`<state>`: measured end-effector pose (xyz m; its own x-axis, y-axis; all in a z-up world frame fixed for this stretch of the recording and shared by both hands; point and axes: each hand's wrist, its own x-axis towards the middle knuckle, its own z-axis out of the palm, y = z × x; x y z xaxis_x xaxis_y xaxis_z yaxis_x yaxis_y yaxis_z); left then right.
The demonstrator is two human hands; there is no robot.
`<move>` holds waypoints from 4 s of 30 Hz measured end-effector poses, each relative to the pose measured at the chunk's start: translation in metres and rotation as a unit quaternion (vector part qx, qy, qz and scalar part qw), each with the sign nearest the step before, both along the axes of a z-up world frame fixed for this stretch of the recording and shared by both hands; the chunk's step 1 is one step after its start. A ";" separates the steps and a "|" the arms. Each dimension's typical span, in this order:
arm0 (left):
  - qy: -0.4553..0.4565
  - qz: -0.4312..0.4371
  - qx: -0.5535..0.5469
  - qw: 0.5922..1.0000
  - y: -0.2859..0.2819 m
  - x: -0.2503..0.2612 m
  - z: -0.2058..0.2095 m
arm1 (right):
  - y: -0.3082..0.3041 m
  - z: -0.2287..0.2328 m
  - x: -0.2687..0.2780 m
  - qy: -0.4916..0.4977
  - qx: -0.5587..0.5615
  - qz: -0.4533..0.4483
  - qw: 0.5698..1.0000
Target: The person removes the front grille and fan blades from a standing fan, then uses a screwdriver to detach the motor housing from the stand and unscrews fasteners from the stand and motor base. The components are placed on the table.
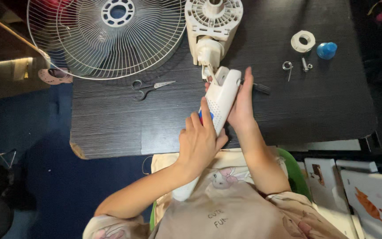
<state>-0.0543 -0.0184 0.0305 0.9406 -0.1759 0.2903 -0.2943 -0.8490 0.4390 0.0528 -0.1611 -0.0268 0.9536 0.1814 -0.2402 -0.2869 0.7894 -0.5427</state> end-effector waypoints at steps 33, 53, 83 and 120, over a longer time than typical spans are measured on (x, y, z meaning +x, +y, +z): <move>0.102 -0.097 -0.096 0.985 0.027 0.017 0.060 | -0.031 -0.025 -0.009 -0.013 0.085 -0.078 0.993; 0.198 -0.175 -0.683 0.681 -0.004 0.027 -0.077 | -0.189 0.030 0.066 -0.072 -0.606 -0.070 0.789; 0.246 -0.130 -0.725 0.630 -0.022 0.030 -0.149 | -0.224 0.040 0.114 -0.084 -0.842 0.103 0.524; 0.381 -0.125 -0.772 0.493 -0.005 0.071 -0.096 | -0.025 0.016 0.053 -0.378 -0.819 -0.066 0.427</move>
<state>0.0165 -0.0229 -0.0656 0.8849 -0.4371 -0.1611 0.4451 0.6911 0.5694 0.1061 -0.1864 -0.0109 0.8469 0.2925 0.4440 0.4467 -0.8443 -0.2959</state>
